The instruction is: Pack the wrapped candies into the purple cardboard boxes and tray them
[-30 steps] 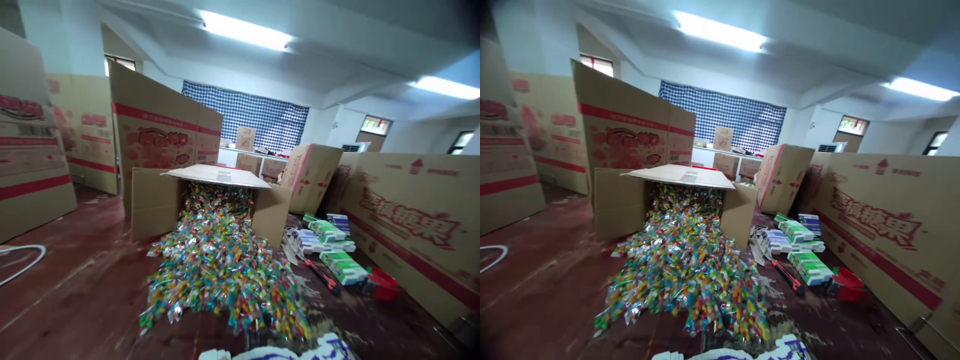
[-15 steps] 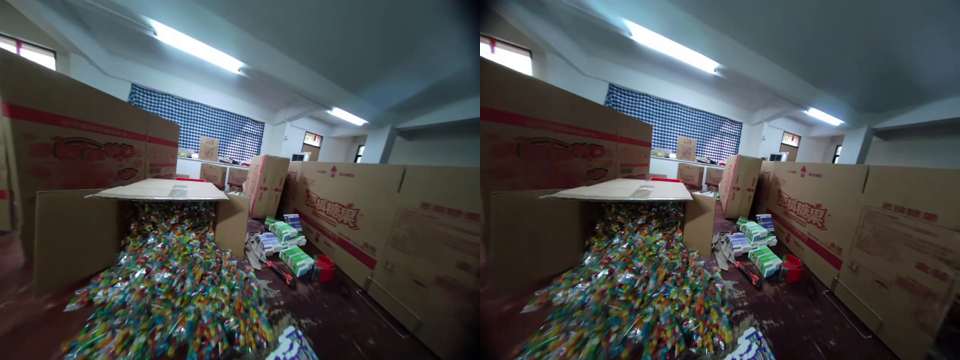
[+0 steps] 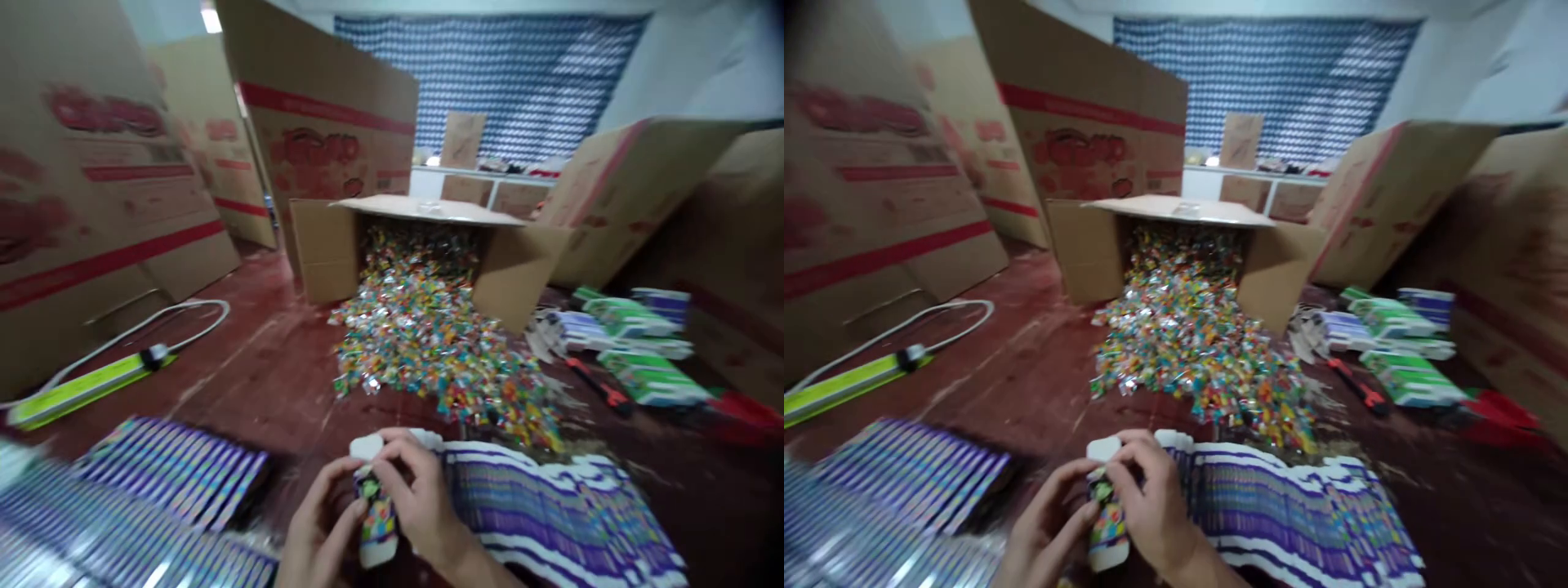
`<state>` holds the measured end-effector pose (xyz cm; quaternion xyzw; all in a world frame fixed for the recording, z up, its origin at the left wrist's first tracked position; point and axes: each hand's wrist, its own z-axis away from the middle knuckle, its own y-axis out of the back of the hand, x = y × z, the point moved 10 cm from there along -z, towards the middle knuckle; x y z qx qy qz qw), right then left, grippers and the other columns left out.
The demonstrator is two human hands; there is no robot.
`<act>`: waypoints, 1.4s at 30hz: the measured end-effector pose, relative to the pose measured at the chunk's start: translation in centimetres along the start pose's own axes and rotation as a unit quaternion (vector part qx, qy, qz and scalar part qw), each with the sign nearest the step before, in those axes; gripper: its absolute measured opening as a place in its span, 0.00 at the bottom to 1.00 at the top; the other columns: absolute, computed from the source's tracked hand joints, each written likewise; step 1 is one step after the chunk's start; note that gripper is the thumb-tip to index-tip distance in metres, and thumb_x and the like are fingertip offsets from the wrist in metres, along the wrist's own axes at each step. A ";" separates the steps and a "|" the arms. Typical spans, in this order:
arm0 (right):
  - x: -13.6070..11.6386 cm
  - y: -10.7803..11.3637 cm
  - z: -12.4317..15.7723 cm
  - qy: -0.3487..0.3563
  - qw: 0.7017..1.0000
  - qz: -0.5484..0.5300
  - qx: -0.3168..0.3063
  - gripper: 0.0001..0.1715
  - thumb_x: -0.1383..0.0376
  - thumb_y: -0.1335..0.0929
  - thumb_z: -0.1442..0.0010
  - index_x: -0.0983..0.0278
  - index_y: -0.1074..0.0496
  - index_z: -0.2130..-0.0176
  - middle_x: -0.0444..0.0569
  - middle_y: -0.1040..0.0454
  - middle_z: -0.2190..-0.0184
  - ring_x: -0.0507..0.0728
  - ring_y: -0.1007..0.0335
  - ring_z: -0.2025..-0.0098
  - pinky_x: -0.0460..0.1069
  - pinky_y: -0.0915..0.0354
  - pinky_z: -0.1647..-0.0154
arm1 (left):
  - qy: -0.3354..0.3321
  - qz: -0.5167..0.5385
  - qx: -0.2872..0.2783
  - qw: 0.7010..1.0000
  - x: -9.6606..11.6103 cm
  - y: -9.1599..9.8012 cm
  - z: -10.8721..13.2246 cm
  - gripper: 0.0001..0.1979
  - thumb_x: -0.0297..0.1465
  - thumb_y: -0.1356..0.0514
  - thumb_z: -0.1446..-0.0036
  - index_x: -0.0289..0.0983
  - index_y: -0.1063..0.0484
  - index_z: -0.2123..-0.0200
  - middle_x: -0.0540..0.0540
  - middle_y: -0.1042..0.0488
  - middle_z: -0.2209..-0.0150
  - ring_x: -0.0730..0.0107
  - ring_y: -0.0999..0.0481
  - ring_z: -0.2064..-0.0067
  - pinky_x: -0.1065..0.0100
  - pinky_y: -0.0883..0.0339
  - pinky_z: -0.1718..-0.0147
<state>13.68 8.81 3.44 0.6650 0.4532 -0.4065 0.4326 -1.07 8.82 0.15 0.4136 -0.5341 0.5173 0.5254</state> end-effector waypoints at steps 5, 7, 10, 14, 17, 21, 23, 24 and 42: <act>0.4 -0.2 -0.4 -0.015 0.998 -0.047 -0.028 0.02 0.65 0.32 0.38 0.60 0.29 0.62 0.46 0.26 0.65 0.55 0.28 0.61 0.49 0.34 0.57 | 0.006 0.086 0.006 0.996 -0.5 0.2 -0.4 0.18 0.35 0.31 0.49 0.41 0.34 0.58 0.48 0.24 0.62 0.68 0.22 0.65 0.71 0.29 0.66; -0.2 -0.6 -0.8 -0.010 0.997 -0.049 -0.067 0.04 0.64 0.30 0.41 0.62 0.29 0.67 0.45 0.27 0.66 0.55 0.29 0.62 0.49 0.35 0.58 | 0.010 0.101 -0.020 0.995 -0.7 0.0 -0.5 0.17 0.34 0.32 0.47 0.41 0.35 0.58 0.49 0.25 0.64 0.71 0.24 0.67 0.73 0.32 0.69; 0.1 -1.0 -1.3 -0.063 0.988 -0.082 -0.112 0.11 0.62 0.27 0.43 0.63 0.31 0.71 0.43 0.29 0.70 0.54 0.30 0.66 0.48 0.35 0.63 | 0.018 0.075 -0.055 0.995 -0.8 -0.1 -0.3 0.15 0.33 0.34 0.45 0.41 0.36 0.57 0.48 0.25 0.62 0.70 0.24 0.67 0.73 0.32 0.69; 1.6 -1.9 -1.7 -0.161 0.968 -0.090 -0.171 0.11 0.61 0.26 0.46 0.64 0.28 0.67 0.43 0.26 0.72 0.53 0.30 0.69 0.47 0.35 0.66 | 0.009 0.014 -0.048 0.999 0.0 0.5 -0.1 0.14 0.32 0.35 0.44 0.40 0.34 0.56 0.45 0.24 0.58 0.64 0.22 0.59 0.69 0.29 0.62; 1.9 -2.1 -2.3 -0.175 0.959 -0.088 -0.205 0.10 0.62 0.27 0.45 0.66 0.28 0.72 0.42 0.28 0.76 0.51 0.34 0.73 0.46 0.39 0.70 | 0.008 0.026 -0.064 0.998 0.3 0.2 0.1 0.15 0.31 0.35 0.44 0.41 0.33 0.54 0.44 0.23 0.56 0.62 0.22 0.56 0.67 0.29 0.58; 1.7 -2.1 -2.8 -0.155 0.962 -0.044 -0.221 0.11 0.64 0.28 0.44 0.65 0.29 0.75 0.40 0.31 0.78 0.50 0.37 0.75 0.45 0.42 0.72 | 0.007 0.039 -0.088 0.995 0.0 -0.1 0.2 0.20 0.32 0.36 0.42 0.42 0.33 0.46 0.42 0.24 0.52 0.61 0.22 0.54 0.66 0.29 0.55; 0.6 -1.6 -2.8 -0.095 0.975 0.023 -0.200 0.12 0.64 0.29 0.41 0.65 0.29 0.75 0.42 0.30 0.76 0.51 0.35 0.72 0.46 0.40 0.70 | 0.009 0.018 -0.089 0.996 -0.6 0.2 0.2 0.22 0.32 0.37 0.41 0.43 0.33 0.43 0.42 0.24 0.50 0.60 0.23 0.52 0.65 0.30 0.53; -0.2 -1.4 -2.6 -0.057 0.978 0.055 -0.191 0.12 0.64 0.30 0.40 0.64 0.28 0.74 0.43 0.29 0.74 0.51 0.33 0.71 0.47 0.39 0.67 | 0.011 0.010 -0.089 0.996 -0.9 0.3 0.2 0.22 0.32 0.37 0.40 0.43 0.32 0.43 0.42 0.24 0.50 0.59 0.24 0.51 0.65 0.30 0.52; 2.7 0.4 -13.3 0.193 0.895 0.390 -0.096 0.08 0.71 0.32 0.39 0.61 0.26 0.68 0.51 0.24 0.67 0.61 0.29 0.58 0.52 0.33 0.58 | 0.138 0.108 0.061 0.983 -5.1 5.0 -0.7 0.29 0.38 0.29 0.53 0.41 0.36 0.49 0.48 0.26 0.62 0.69 0.25 0.72 0.67 0.26 0.74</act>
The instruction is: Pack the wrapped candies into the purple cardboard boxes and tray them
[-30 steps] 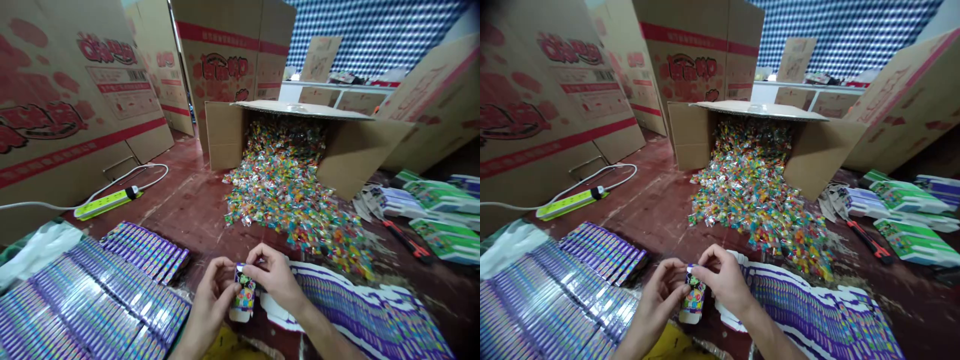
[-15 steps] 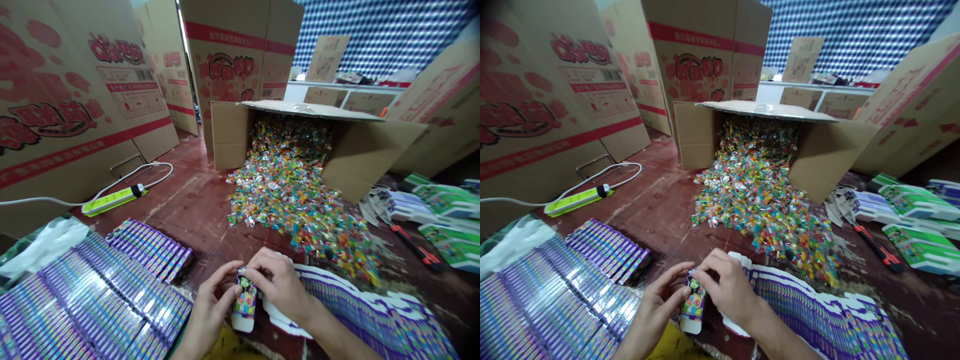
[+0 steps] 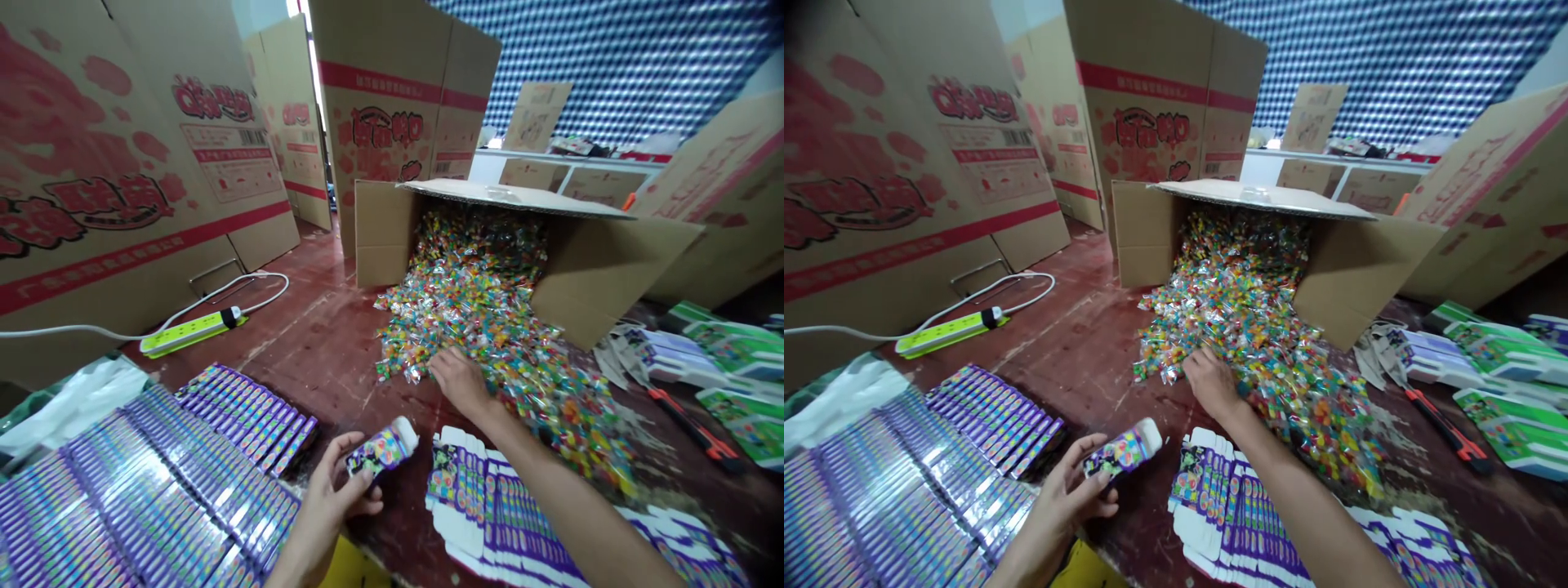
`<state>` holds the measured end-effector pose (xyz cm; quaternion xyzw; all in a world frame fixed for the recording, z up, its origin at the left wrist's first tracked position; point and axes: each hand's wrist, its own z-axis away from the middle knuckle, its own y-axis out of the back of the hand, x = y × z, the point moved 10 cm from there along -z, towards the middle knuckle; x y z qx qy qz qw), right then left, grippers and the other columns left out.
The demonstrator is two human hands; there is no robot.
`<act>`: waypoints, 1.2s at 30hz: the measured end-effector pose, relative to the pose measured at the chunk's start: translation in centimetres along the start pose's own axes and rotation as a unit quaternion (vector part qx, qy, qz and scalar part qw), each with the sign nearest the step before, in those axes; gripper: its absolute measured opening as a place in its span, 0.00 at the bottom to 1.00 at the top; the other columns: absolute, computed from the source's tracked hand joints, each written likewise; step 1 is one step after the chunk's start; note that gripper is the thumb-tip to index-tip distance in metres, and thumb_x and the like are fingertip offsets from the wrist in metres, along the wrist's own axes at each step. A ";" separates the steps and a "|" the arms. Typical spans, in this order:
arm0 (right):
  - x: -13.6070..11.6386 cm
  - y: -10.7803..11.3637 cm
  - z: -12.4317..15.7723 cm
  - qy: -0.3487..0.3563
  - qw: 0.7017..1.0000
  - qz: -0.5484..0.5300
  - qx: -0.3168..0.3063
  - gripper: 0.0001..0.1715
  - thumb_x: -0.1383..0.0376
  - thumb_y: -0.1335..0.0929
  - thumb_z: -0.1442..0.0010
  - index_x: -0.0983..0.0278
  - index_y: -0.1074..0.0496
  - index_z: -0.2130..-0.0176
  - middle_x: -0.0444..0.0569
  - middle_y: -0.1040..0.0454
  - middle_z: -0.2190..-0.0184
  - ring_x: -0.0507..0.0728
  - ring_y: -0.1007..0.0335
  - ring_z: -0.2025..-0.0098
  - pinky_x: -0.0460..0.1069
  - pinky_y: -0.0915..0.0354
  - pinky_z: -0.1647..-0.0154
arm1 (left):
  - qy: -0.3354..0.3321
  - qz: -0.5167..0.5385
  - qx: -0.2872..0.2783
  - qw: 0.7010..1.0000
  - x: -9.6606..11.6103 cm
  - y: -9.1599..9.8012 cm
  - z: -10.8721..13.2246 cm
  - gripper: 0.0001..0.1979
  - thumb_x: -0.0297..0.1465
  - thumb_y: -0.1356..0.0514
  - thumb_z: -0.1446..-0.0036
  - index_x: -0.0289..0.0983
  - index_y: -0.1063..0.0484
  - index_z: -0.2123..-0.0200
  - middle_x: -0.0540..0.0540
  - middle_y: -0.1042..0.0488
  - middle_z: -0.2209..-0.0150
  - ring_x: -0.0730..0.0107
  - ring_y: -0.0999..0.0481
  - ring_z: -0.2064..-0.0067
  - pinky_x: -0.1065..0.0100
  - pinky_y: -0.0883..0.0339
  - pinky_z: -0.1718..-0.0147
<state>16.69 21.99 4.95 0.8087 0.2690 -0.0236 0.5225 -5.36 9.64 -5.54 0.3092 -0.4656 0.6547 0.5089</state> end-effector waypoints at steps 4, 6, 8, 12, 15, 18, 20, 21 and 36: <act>0.0 3.6 0.0 -0.049 0.996 -0.014 0.076 0.11 0.64 0.37 0.32 0.63 0.27 0.63 0.51 0.23 0.66 0.59 0.28 0.61 0.51 0.35 0.59 | 0.007 0.009 -0.048 0.999 0.0 -1.2 -0.1 0.24 0.37 0.30 0.52 0.38 0.29 0.51 0.46 0.23 0.60 0.65 0.22 0.65 0.65 0.26 0.63; -1.3 5.4 0.6 -0.071 0.992 -0.033 0.098 0.13 0.60 0.38 0.31 0.63 0.28 0.61 0.49 0.23 0.67 0.56 0.28 0.68 0.48 0.35 0.64 | -0.012 -0.021 -0.079 0.997 0.6 -2.2 -0.2 0.18 0.37 0.31 0.50 0.37 0.25 0.56 0.46 0.22 0.61 0.64 0.23 0.61 0.69 0.29 0.63; -3.5 6.2 1.3 -0.071 0.991 -0.072 0.084 0.13 0.58 0.38 0.31 0.62 0.29 0.63 0.45 0.24 0.70 0.52 0.30 0.74 0.46 0.36 0.70 | -0.031 -0.048 -0.099 0.993 1.1 -3.1 -0.4 0.15 0.36 0.32 0.48 0.37 0.24 0.58 0.46 0.21 0.61 0.63 0.24 0.59 0.70 0.30 0.61; -8.0 5.8 2.6 -0.030 0.990 -0.131 0.036 0.10 0.62 0.34 0.34 0.61 0.28 0.68 0.44 0.27 0.73 0.53 0.31 0.70 0.46 0.37 0.67 | -0.061 -0.068 -0.125 0.988 1.5 -4.3 -0.1 0.16 0.36 0.33 0.45 0.37 0.25 0.54 0.44 0.20 0.58 0.62 0.24 0.57 0.68 0.31 0.57; -9.7 5.1 3.0 0.003 0.994 -0.108 0.006 0.09 0.66 0.34 0.34 0.61 0.27 0.68 0.44 0.28 0.74 0.54 0.32 0.68 0.48 0.38 0.66 | -0.078 -0.067 -0.141 0.985 1.6 -4.7 0.4 0.17 0.35 0.34 0.43 0.38 0.27 0.51 0.42 0.21 0.54 0.60 0.23 0.54 0.67 0.31 0.55; -10.3 4.4 3.2 0.016 0.992 -0.118 -0.030 0.08 0.68 0.33 0.36 0.62 0.26 0.68 0.48 0.26 0.68 0.57 0.31 0.61 0.50 0.35 0.60 | -0.091 -0.048 -0.145 0.984 1.9 -4.8 0.8 0.18 0.34 0.35 0.42 0.38 0.29 0.49 0.41 0.22 0.52 0.60 0.23 0.53 0.65 0.31 0.53; -10.5 4.1 3.5 0.021 0.987 -0.153 -0.052 0.09 0.67 0.32 0.37 0.61 0.24 0.68 0.51 0.26 0.58 0.60 0.32 0.52 0.54 0.35 0.51 | -0.099 -0.034 -0.138 0.985 2.1 -4.8 0.9 0.18 0.34 0.36 0.41 0.39 0.30 0.48 0.42 0.22 0.52 0.60 0.23 0.53 0.65 0.31 0.53; -10.5 3.9 3.7 0.020 0.981 -0.181 -0.062 0.09 0.66 0.33 0.36 0.61 0.23 0.68 0.52 0.27 0.53 0.61 0.34 0.48 0.55 0.35 0.47 | -0.100 -0.030 -0.133 0.986 2.2 -4.8 1.0 0.18 0.35 0.36 0.41 0.38 0.29 0.49 0.42 0.22 0.53 0.61 0.23 0.54 0.65 0.31 0.53; -8.3 0.2 9.7 -0.152 0.896 -0.416 -0.022 0.05 0.63 0.32 0.36 0.61 0.27 0.64 0.47 0.23 0.65 0.55 0.24 0.65 0.47 0.30 0.64 | -0.106 0.022 -0.159 0.981 3.1 -6.3 2.6 0.16 0.32 0.35 0.42 0.40 0.32 0.51 0.46 0.25 0.58 0.65 0.24 0.57 0.68 0.32 0.58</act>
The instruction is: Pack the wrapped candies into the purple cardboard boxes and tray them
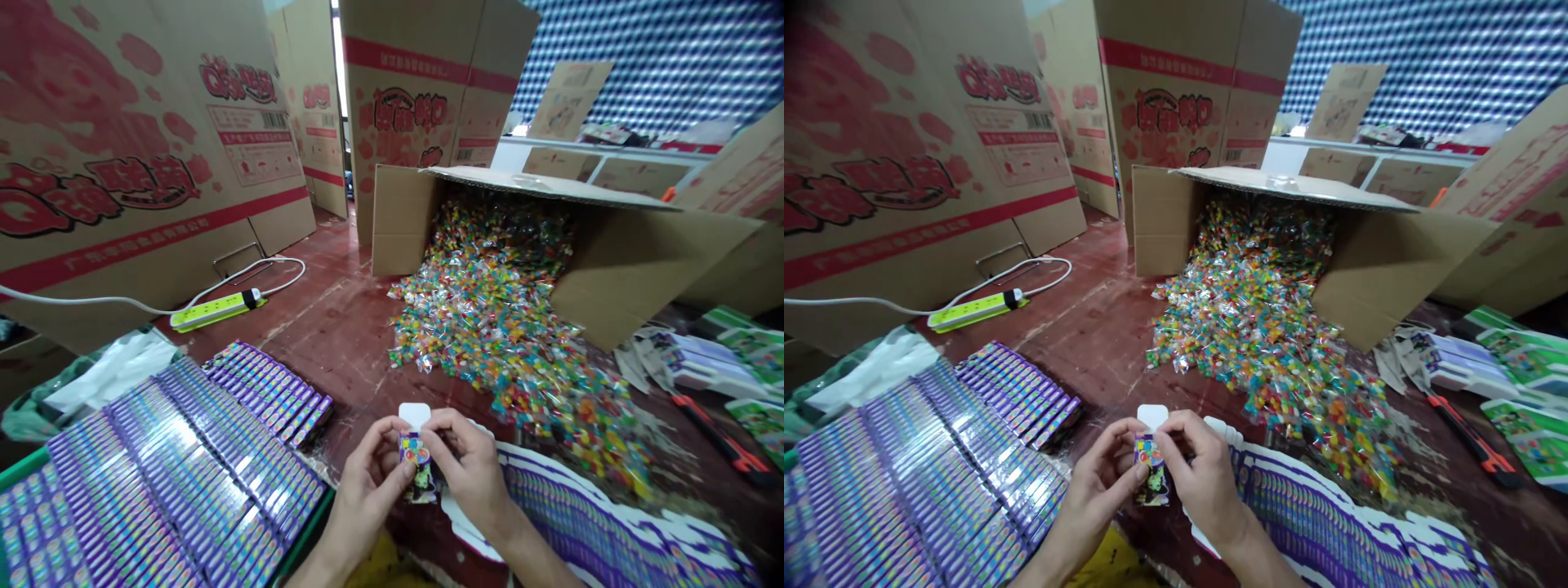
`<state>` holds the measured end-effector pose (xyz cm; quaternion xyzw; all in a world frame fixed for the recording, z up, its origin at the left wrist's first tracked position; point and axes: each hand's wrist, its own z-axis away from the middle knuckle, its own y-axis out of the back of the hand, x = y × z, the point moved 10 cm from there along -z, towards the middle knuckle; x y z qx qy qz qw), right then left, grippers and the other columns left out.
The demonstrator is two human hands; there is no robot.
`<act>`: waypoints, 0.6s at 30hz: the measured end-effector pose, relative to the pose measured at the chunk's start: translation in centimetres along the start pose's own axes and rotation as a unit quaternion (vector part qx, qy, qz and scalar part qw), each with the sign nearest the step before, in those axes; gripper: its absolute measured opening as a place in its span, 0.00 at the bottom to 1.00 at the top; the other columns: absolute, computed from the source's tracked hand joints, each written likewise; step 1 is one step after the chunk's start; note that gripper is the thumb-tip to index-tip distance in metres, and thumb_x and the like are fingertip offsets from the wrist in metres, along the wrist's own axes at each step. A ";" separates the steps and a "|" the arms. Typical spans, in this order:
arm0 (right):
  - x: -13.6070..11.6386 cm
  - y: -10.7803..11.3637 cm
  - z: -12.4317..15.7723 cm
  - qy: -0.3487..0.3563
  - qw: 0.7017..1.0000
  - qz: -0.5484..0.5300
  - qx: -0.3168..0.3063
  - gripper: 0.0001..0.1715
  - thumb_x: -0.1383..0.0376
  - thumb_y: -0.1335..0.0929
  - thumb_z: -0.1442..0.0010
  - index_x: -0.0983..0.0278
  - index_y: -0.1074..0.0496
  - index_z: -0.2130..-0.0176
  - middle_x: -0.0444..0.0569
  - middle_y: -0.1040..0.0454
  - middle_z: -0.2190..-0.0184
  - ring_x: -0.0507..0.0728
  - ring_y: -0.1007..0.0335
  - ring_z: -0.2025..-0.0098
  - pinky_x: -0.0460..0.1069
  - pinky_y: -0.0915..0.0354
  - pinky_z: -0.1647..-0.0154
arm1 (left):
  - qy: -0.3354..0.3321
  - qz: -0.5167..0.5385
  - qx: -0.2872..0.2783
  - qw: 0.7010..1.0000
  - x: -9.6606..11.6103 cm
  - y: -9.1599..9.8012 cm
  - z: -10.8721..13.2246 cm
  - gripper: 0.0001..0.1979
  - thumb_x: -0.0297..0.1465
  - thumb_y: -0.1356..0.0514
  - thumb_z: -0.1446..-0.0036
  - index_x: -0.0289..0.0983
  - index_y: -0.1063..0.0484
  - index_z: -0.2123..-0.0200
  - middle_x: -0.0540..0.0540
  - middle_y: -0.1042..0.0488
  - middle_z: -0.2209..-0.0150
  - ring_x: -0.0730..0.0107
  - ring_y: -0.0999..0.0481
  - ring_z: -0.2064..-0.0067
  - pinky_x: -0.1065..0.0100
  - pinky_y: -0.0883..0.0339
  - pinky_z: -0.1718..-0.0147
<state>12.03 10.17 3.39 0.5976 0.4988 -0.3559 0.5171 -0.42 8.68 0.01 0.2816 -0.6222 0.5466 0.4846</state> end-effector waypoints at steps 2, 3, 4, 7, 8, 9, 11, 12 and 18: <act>-0.4 -0.1 -0.2 0.010 1.000 -0.010 -0.002 0.06 0.64 0.32 0.36 0.62 0.29 0.67 0.50 0.24 0.58 0.56 0.25 0.60 0.47 0.31 0.59 | 0.004 0.004 -0.017 1.000 0.2 -0.1 0.1 0.13 0.32 0.35 0.42 0.40 0.32 0.54 0.48 0.26 0.60 0.69 0.25 0.61 0.71 0.32 0.62; -0.5 -0.1 -0.3 0.007 1.000 -0.029 -0.002 0.05 0.64 0.32 0.36 0.61 0.30 0.66 0.50 0.24 0.56 0.56 0.25 0.58 0.48 0.31 0.57 | 0.004 0.007 -0.012 1.000 0.3 0.0 0.2 0.13 0.32 0.35 0.42 0.40 0.32 0.55 0.49 0.27 0.61 0.70 0.26 0.62 0.73 0.33 0.63; -0.4 -0.2 -0.4 0.001 0.998 -0.055 0.000 0.04 0.64 0.32 0.37 0.61 0.31 0.65 0.49 0.24 0.56 0.56 0.25 0.58 0.49 0.31 0.56 | 0.001 0.011 0.001 1.000 0.5 0.2 0.2 0.14 0.31 0.34 0.43 0.40 0.33 0.55 0.50 0.27 0.62 0.72 0.26 0.64 0.74 0.33 0.65; -0.2 -0.5 -0.7 -0.019 0.993 -0.114 0.000 0.07 0.63 0.30 0.38 0.60 0.32 0.61 0.46 0.24 0.63 0.55 0.25 0.60 0.49 0.30 0.57 | -0.006 0.026 0.046 0.999 0.7 1.0 0.3 0.18 0.32 0.33 0.44 0.42 0.36 0.54 0.51 0.28 0.62 0.75 0.27 0.67 0.77 0.35 0.70; -0.2 -0.8 -0.9 -0.023 0.992 -0.123 -0.008 0.08 0.62 0.29 0.39 0.60 0.32 0.61 0.46 0.25 0.64 0.55 0.26 0.61 0.48 0.31 0.58 | -0.008 0.030 0.051 0.998 0.8 1.1 0.3 0.18 0.32 0.33 0.44 0.42 0.37 0.54 0.51 0.28 0.62 0.76 0.27 0.68 0.77 0.36 0.71; -0.2 -1.1 -1.1 -0.027 0.991 -0.132 -0.019 0.09 0.61 0.28 0.41 0.61 0.31 0.63 0.46 0.25 0.65 0.55 0.26 0.62 0.48 0.31 0.60 | -0.008 0.030 0.050 0.998 0.8 1.2 0.3 0.19 0.31 0.33 0.44 0.42 0.37 0.54 0.51 0.28 0.62 0.75 0.26 0.68 0.77 0.36 0.71; 0.0 -1.7 -1.5 -0.048 0.987 -0.150 -0.044 0.12 0.60 0.27 0.43 0.62 0.32 0.69 0.45 0.26 0.67 0.54 0.28 0.65 0.47 0.32 0.63 | -0.010 0.018 0.046 0.999 0.9 1.4 0.4 0.18 0.30 0.33 0.44 0.41 0.37 0.54 0.50 0.28 0.62 0.75 0.26 0.66 0.76 0.35 0.68; 0.2 -2.0 -1.7 -0.068 0.984 -0.154 -0.056 0.13 0.59 0.26 0.44 0.62 0.32 0.70 0.45 0.26 0.69 0.54 0.28 0.66 0.47 0.32 0.64 | -0.012 0.007 0.045 0.999 1.0 1.5 0.4 0.18 0.30 0.33 0.44 0.42 0.37 0.54 0.50 0.28 0.61 0.74 0.26 0.65 0.75 0.35 0.67; 1.3 -3.0 -2.8 -0.158 0.971 -0.129 -0.126 0.14 0.58 0.24 0.48 0.65 0.26 0.68 0.44 0.25 0.72 0.53 0.29 0.70 0.47 0.33 0.66 | -0.024 -0.051 0.041 0.998 1.7 2.3 0.8 0.18 0.31 0.35 0.42 0.43 0.36 0.50 0.47 0.28 0.59 0.66 0.24 0.59 0.69 0.32 0.61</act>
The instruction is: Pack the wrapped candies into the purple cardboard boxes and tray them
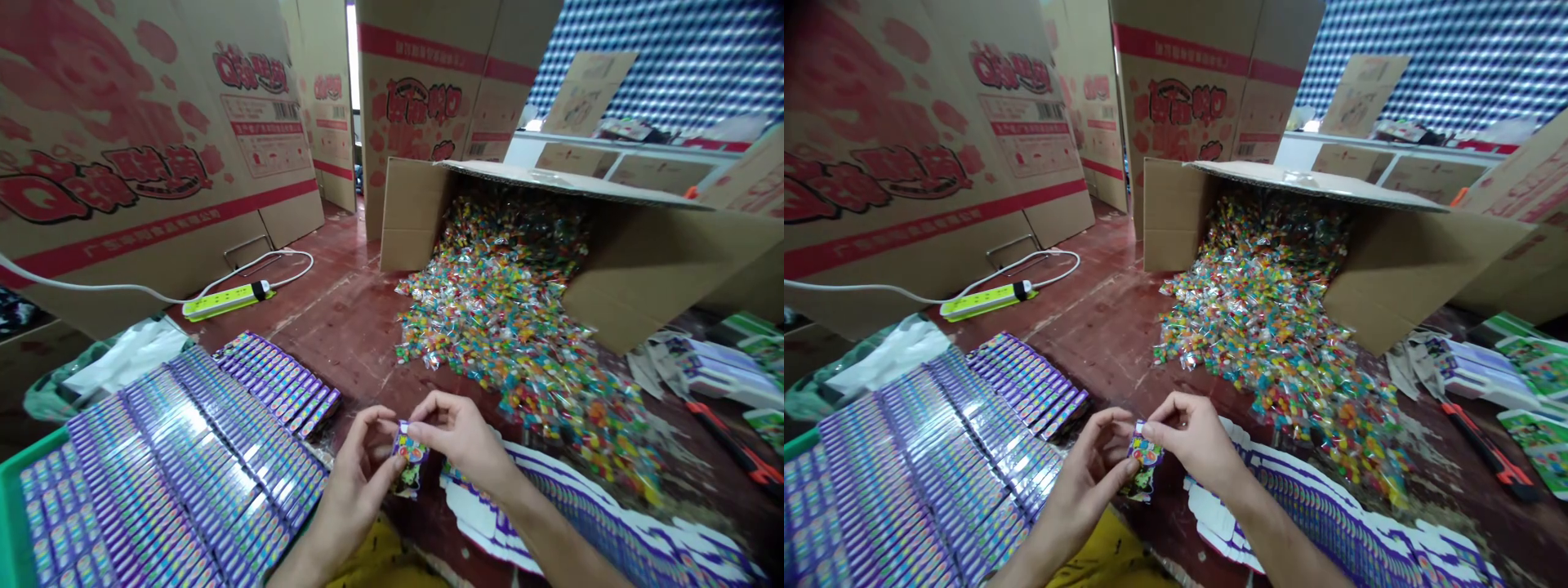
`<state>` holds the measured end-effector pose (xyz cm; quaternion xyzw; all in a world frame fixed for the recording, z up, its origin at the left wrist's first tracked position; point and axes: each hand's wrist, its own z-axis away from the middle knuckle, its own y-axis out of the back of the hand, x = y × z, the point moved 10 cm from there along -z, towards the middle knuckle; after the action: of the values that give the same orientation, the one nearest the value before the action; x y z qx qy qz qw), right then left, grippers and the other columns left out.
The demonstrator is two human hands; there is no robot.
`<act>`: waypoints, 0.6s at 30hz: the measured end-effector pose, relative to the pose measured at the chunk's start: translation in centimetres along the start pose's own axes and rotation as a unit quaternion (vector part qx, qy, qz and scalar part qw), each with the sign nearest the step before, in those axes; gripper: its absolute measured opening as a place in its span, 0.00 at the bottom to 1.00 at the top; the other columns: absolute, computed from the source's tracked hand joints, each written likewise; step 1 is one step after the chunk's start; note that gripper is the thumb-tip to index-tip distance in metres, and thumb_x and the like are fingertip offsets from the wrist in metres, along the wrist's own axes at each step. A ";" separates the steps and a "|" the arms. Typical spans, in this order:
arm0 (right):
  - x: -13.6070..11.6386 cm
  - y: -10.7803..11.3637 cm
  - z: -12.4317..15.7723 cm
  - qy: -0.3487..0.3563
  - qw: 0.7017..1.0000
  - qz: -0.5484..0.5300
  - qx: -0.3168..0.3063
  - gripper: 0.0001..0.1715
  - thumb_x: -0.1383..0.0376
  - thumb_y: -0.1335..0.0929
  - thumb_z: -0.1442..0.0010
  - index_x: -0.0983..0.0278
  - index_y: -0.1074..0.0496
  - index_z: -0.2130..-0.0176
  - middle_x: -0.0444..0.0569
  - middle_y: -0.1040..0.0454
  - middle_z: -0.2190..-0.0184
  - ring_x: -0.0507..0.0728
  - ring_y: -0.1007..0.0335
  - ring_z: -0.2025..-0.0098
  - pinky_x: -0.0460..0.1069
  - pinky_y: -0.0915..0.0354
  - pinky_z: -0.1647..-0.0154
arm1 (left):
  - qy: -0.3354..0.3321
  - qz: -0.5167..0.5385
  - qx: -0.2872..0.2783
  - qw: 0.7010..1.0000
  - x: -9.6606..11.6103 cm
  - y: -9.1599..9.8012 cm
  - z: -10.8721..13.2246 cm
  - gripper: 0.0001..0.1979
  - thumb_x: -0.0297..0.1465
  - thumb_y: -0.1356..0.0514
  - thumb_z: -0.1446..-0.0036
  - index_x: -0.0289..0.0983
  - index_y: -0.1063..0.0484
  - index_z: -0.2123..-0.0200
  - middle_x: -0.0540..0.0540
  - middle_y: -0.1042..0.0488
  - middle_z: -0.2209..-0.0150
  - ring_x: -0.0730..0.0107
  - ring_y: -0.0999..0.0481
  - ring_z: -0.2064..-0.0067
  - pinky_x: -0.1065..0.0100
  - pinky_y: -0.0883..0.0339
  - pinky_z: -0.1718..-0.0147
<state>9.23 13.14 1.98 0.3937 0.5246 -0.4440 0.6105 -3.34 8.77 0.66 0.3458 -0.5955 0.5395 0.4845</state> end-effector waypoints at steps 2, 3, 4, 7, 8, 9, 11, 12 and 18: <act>-0.2 0.1 -0.4 0.000 1.000 -0.003 -0.007 0.15 0.57 0.24 0.48 0.65 0.26 0.70 0.44 0.25 0.74 0.52 0.30 0.71 0.47 0.34 0.67 | 0.001 -0.009 -0.008 1.000 0.0 0.0 0.0 0.20 0.31 0.36 0.41 0.43 0.35 0.47 0.45 0.27 0.58 0.63 0.24 0.57 0.67 0.31 0.58; -0.3 0.1 -0.5 -0.001 1.000 -0.005 -0.011 0.15 0.57 0.24 0.48 0.66 0.26 0.71 0.44 0.25 0.75 0.52 0.31 0.72 0.47 0.35 0.68 | 0.001 -0.014 -0.013 1.000 -0.1 0.0 0.1 0.20 0.31 0.36 0.41 0.43 0.35 0.46 0.44 0.27 0.57 0.62 0.24 0.56 0.66 0.31 0.57; -0.4 0.0 -0.6 -0.002 1.000 -0.006 -0.015 0.15 0.57 0.25 0.48 0.66 0.26 0.72 0.43 0.25 0.75 0.52 0.31 0.72 0.47 0.35 0.68 | 0.001 -0.020 -0.016 1.000 -0.1 0.0 0.1 0.21 0.31 0.36 0.41 0.42 0.35 0.45 0.43 0.27 0.56 0.61 0.24 0.55 0.65 0.31 0.56; -0.9 0.0 -0.5 0.008 0.999 0.045 0.006 0.14 0.58 0.26 0.46 0.66 0.26 0.73 0.43 0.26 0.76 0.52 0.32 0.73 0.47 0.36 0.70 | -0.001 -0.041 -0.009 0.999 -0.3 0.3 0.2 0.22 0.32 0.37 0.40 0.42 0.34 0.43 0.43 0.27 0.55 0.60 0.25 0.54 0.65 0.31 0.55; -1.4 0.1 -0.3 0.029 0.996 0.079 0.028 0.13 0.58 0.27 0.44 0.65 0.26 0.73 0.44 0.27 0.75 0.52 0.32 0.73 0.47 0.36 0.70 | 0.000 -0.050 -0.004 0.999 -0.4 0.5 0.2 0.21 0.32 0.37 0.40 0.43 0.32 0.43 0.43 0.26 0.55 0.60 0.25 0.54 0.66 0.31 0.55; -2.0 0.2 0.1 0.057 0.991 0.113 0.050 0.13 0.59 0.28 0.43 0.65 0.26 0.74 0.44 0.27 0.74 0.53 0.32 0.72 0.47 0.36 0.69 | 0.001 -0.056 0.003 0.998 -0.5 0.7 0.2 0.20 0.32 0.37 0.40 0.43 0.31 0.44 0.44 0.26 0.55 0.61 0.25 0.55 0.66 0.31 0.55; -3.1 0.1 1.0 0.111 0.979 0.157 0.069 0.15 0.60 0.31 0.38 0.64 0.26 0.73 0.46 0.26 0.72 0.54 0.30 0.69 0.48 0.34 0.65 | 0.004 -0.053 0.010 0.999 -0.5 1.1 0.1 0.17 0.32 0.37 0.40 0.42 0.29 0.47 0.44 0.25 0.56 0.62 0.25 0.56 0.68 0.32 0.57; -3.2 -0.2 1.3 0.124 0.978 0.160 0.057 0.14 0.59 0.32 0.36 0.63 0.25 0.71 0.47 0.25 0.69 0.55 0.28 0.66 0.49 0.33 0.63 | 0.005 -0.039 0.015 0.999 -0.5 1.3 0.0 0.16 0.32 0.36 0.41 0.41 0.29 0.49 0.45 0.25 0.58 0.63 0.25 0.57 0.68 0.32 0.58; -2.5 -2.7 2.3 0.167 0.952 0.247 -0.067 0.61 0.61 0.20 0.58 0.54 0.47 0.33 0.54 0.38 0.37 0.67 0.39 0.38 0.62 0.39 0.39 | 0.013 0.094 0.075 0.993 0.0 2.8 -0.9 0.20 0.32 0.31 0.48 0.40 0.30 0.52 0.46 0.25 0.61 0.65 0.25 0.59 0.69 0.31 0.60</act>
<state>7.21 10.46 4.78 0.5379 0.5340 -0.1705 0.6296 -5.82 10.16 -0.25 0.3165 -0.5769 0.6305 0.4117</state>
